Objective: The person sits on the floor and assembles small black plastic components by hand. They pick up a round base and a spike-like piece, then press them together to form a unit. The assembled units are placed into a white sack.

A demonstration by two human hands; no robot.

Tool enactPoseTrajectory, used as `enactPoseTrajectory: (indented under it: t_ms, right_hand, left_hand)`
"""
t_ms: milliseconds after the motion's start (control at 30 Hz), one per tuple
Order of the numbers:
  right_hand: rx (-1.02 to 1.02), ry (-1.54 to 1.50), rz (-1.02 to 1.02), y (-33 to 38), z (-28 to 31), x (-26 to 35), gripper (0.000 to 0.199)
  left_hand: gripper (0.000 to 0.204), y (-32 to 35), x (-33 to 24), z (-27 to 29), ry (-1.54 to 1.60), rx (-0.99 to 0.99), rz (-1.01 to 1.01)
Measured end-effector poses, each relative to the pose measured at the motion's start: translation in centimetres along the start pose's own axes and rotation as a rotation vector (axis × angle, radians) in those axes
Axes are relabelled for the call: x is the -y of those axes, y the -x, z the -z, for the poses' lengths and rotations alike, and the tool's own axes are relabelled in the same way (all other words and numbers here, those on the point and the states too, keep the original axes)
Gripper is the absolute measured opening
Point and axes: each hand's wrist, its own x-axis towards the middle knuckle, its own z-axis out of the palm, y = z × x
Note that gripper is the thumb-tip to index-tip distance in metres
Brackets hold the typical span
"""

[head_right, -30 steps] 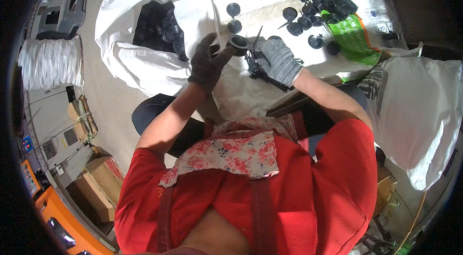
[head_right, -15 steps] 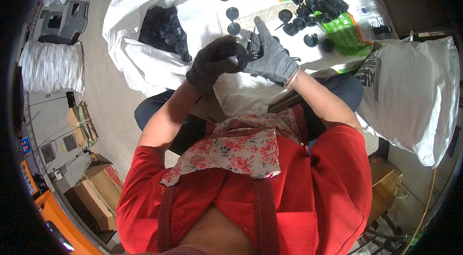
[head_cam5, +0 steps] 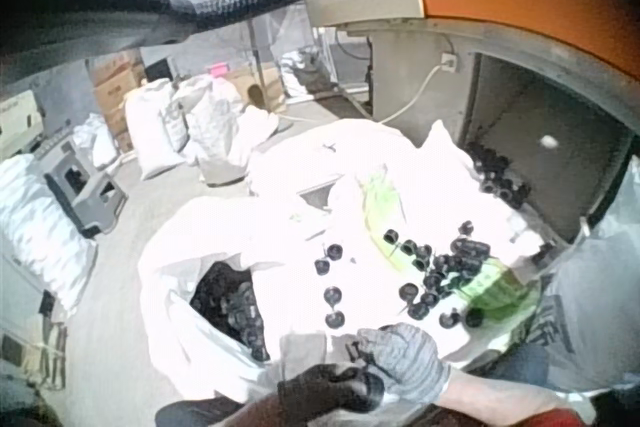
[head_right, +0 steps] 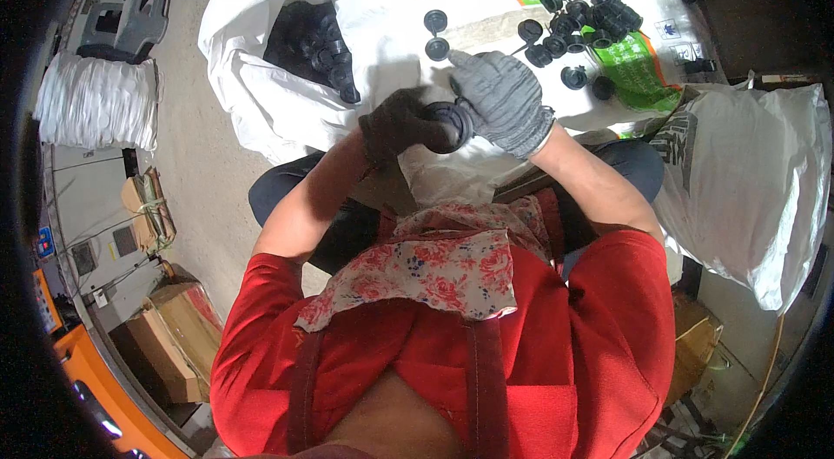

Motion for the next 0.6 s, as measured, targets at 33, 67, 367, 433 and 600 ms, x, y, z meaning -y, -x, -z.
enactPoseTrajectory:
  t_ms: [33,67,367,433,600]
  right_hand:
    - [0.033,0.011,0.013,0.0,-0.1,0.2,0.038]
    - [0.285,0.007,-0.073,0.0,-0.2,0.4,0.032]
    - [0.001,-1.591,-1.112,-0.3,2.6,-0.4,0.016]
    - [-0.191,-1.786,-1.116,-1.9,1.7,-0.5,0.015]
    - [-0.228,-0.853,-0.732,-3.3,-2.1,0.0,0.017]
  left_hand:
    - [0.026,0.0,-0.1,-0.1,-0.415,-0.149,-0.071]
    - [0.022,-0.2,0.3,-0.3,-0.645,-0.242,-0.2]
    - [0.01,-0.6,-2.1,3.1,0.807,-0.405,-0.223]
    - [0.02,-0.5,-1.3,2.0,1.111,-0.194,-0.037]
    - [0.026,-1.7,0.0,-0.3,1.154,-0.043,-0.113]
